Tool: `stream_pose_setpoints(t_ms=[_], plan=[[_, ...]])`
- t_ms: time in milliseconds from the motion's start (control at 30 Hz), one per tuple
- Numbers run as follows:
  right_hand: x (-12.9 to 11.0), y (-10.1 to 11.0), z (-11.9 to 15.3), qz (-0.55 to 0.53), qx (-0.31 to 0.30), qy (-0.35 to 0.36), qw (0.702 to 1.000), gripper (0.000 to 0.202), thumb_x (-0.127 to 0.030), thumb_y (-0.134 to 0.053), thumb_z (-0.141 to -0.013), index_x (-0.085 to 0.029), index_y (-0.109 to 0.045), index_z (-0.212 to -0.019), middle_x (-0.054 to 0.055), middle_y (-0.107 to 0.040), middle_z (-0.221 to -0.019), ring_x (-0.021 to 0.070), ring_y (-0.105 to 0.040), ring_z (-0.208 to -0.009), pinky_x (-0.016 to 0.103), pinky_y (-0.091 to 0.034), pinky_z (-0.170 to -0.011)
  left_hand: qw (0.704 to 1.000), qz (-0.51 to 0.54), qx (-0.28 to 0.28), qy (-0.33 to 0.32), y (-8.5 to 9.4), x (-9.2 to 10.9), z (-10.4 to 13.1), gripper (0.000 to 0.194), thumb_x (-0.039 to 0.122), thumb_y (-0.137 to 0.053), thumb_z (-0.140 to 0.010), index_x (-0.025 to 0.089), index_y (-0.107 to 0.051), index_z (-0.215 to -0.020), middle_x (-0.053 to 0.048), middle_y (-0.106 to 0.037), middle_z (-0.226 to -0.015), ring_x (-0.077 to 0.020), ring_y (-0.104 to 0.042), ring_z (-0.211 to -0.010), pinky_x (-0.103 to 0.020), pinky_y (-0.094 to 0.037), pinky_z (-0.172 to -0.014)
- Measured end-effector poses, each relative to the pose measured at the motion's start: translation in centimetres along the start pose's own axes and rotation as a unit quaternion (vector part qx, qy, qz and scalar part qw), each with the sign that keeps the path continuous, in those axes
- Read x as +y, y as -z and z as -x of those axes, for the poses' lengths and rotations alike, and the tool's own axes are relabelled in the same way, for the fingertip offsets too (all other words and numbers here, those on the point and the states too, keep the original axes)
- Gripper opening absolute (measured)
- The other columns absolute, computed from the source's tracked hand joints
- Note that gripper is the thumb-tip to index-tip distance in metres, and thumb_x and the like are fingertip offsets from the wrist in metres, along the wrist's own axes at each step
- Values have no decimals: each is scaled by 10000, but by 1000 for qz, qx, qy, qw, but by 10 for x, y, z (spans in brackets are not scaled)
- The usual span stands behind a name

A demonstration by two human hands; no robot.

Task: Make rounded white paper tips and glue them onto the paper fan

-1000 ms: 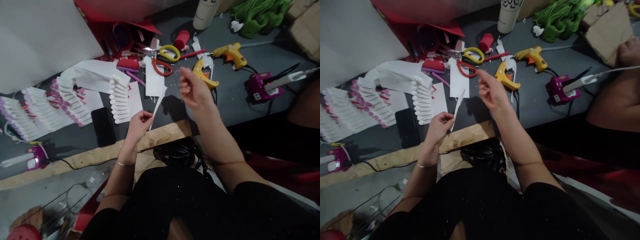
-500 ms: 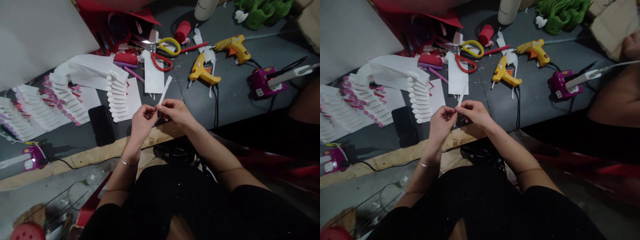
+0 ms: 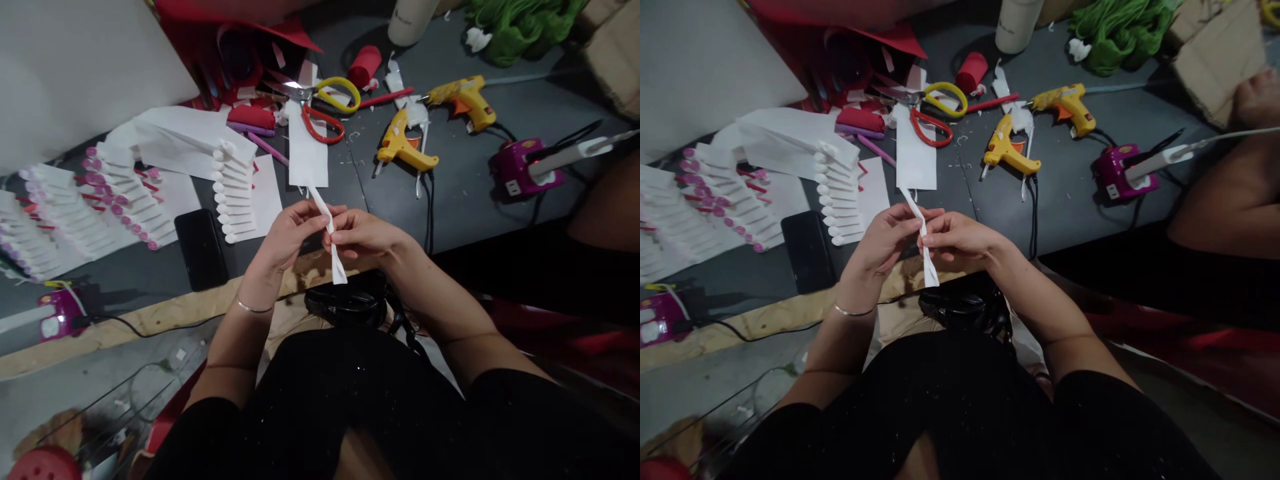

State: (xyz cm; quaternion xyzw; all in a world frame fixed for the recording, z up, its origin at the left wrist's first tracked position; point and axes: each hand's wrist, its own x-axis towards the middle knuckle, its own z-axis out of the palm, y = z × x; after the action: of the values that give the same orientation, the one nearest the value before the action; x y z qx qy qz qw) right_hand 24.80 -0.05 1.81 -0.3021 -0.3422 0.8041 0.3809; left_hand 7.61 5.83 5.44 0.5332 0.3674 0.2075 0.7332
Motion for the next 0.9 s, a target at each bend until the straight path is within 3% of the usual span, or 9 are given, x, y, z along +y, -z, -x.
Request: stream_pose_setpoints(t_ms=[200, 333, 467, 600, 667, 733, 800, 867, 900], plan=[[4, -7, 4, 21, 69, 8, 997, 389, -476, -944, -714, -159, -718, -725, -35, -646, -628, 27, -456, -451, 159, -336, -369, 998, 29, 57, -29, -7, -1, -6, 151, 251, -710, -850, 229, -567, -890, -17, -735, -774, -216, -794, -845, -333, -650, -737], [3, -13, 9, 32, 116, 14, 993, 382, -440, -952, -705, -173, -681, -663, -65, -582, -577, 22, -417, -435, 173, -327, -381, 996, 20, 83, -37, -10, 4, -9, 142, 247, -691, -881, 226, -589, -977, 0, -726, -796, -169, -767, -740, -306, -641, -710], [-1, -16, 15, 55, 120, 4, 991, 384, -443, -934, -726, -175, -667, -664, -77, -550, -527, 24, -404, -412, 181, -296, -380, 992, -5, 114, -50, -16, 6, -16, 293, 251, -716, -910, 226, -633, -1190, 3, -739, -848, -146, -755, -738, -299, -643, -768], [-3, -21, 20, 76, 124, -24, 989, 391, -455, -929, -716, -172, -666, -662, -79, -537, -496, 28, -401, -400, 187, -281, -380, 986, 7, 148, -72, -8, 14, -35, 325, 193, -707, -930, 252, -648, -1244, -18, -757, -998, -167, -782, -877, -344, -649, -884], [-1, -24, 22, 95, 136, -31, 986, 405, -479, -921, -714, -174, -661, -659, -79, -534, -498, 31, -405, -407, 188, -289, -384, 982, 48, 153, -99, 6, 20, -44, 299, 152, -646, -953, 258, -633, -1232, -6, -739, -1090, -175, -776, -1030, -386, -627, -994], [1, -25, 22, 116, 168, -17, 979, 429, -519, -903, -723, -176, -653, -659, -78, -527, -505, 36, -423, -428, 188, -309, -401, 968, 103, 155, -169, 22, 21, -46, 322, 127, -578, -968, 265, -591, -1258, 26, -710, -1195, -151, -710, -1233, -410, -547, -1148], [1, -25, 21, 138, 216, 9, 967, 432, -537, -890, -730, -175, -661, -679, -76, -525, -520, 38, -434, -455, 189, -319, -421, 964, 110, 147, -193, 31, 14, -39, 241, 307, -639, -1000, 303, -609, -1239, 27, -704, -1341, -157, -655, -1329, -413, -485, -1222], [0, -26, 18, 167, 251, 30, 953, 410, -516, -892, -733, -172, -672, -695, -72, -530, -539, 37, -429, -473, 192, -304, -428, 982, 90, 108, -127, 29, -1, -26, 501, 592, -757, -897, 242, -624, -1229, -59, -727, -1353, -246, -667, -1339, -475, -465, -1233], [0, -26, 16, 181, 257, 38, 949, 402, -504, -893, -735, -172, -672, -692, -70, -532, -547, 36, -422, -477, 194, -294, -429, 989, 76, 77, -104, 24, -9, -18, 626, 661, -812, -816, 224, -628, -1226, -92, -744, -1332, -269, -679, -1323, -479, -474, -1221]])
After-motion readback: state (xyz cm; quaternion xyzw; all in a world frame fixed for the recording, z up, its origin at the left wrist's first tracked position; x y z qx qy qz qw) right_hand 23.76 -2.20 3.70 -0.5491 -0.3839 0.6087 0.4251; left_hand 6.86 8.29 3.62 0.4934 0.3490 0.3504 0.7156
